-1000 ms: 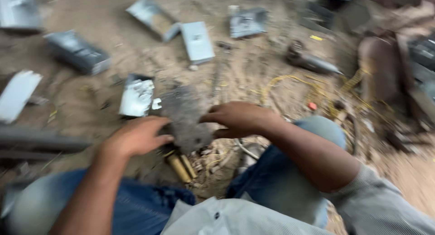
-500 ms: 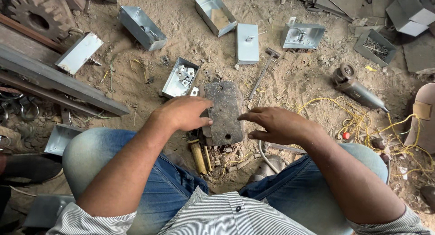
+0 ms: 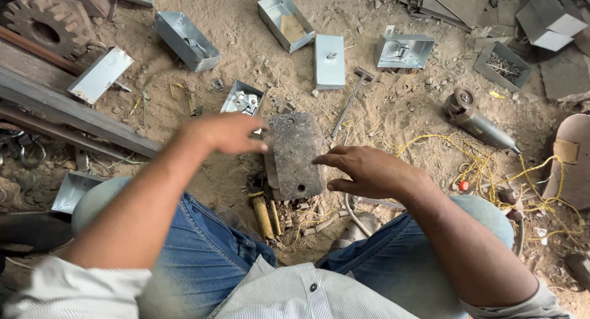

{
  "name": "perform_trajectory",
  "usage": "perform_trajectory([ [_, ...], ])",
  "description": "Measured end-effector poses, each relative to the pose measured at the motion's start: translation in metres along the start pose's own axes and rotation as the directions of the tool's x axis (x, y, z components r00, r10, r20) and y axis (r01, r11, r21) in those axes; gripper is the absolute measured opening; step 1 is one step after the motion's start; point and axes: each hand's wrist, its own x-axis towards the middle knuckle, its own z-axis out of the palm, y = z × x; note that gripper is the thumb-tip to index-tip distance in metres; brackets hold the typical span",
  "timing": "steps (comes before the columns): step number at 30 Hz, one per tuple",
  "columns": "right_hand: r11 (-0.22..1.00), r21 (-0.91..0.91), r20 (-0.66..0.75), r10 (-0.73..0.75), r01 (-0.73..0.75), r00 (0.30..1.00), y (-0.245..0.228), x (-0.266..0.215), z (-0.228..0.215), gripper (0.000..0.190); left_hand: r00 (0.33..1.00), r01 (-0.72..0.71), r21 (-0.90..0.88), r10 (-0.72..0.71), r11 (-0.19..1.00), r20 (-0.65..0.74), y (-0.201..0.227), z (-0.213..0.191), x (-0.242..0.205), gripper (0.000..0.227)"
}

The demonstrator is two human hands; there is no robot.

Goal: The person welds a small metal tab onto a metal box and then places internal components and a metal bracket into the box.

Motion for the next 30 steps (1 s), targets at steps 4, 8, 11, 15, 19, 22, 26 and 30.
perform_trajectory([
  [4,1.000,-0.019,-0.007,0.010,-0.010,1.000,0.004,-0.002,-0.002,0.063,0.993,0.009,0.105,0.004,0.994,-0.114,-0.058,-0.031,0.074,0.057],
  [8,0.998,0.017,0.008,0.052,-0.052,0.999,0.011,-0.006,-0.007,0.063,0.917,0.105,0.116,-0.051,0.988,-0.397,-0.136,-0.050,0.160,0.068],
  [11,0.996,0.052,-0.020,0.076,-0.075,0.997,0.018,-0.013,-0.009,0.063,0.803,0.253,0.085,-0.160,0.964,-0.574,-0.188,-0.036,0.206,0.069],
  [15,0.990,0.101,-0.028,0.100,-0.096,0.995,0.026,-0.023,-0.014,0.062,0.707,0.404,0.294,-0.091,0.866,-0.702,-0.240,-0.011,0.253,0.077],
  [19,0.975,0.121,0.018,0.188,-0.189,0.982,0.032,-0.024,-0.020,0.066,0.734,0.566,0.442,-0.181,0.696,-0.655,-0.268,-0.016,0.288,0.059],
  [22,0.954,0.122,0.123,0.260,-0.275,0.958,0.034,-0.019,-0.019,0.067,0.719,0.610,0.488,-0.177,0.625,-0.672,-0.275,-0.014,0.304,0.044],
  [26,0.968,0.110,0.093,0.218,-0.227,0.972,0.035,-0.016,-0.014,0.067,0.752,0.633,0.547,-0.269,0.548,-0.601,-0.279,-0.024,0.312,0.045],
  [30,0.971,0.106,0.122,0.200,-0.213,0.972,0.036,-0.012,-0.009,0.067,0.749,0.646,0.573,-0.270,0.505,-0.606,-0.282,-0.031,0.296,0.051],
])
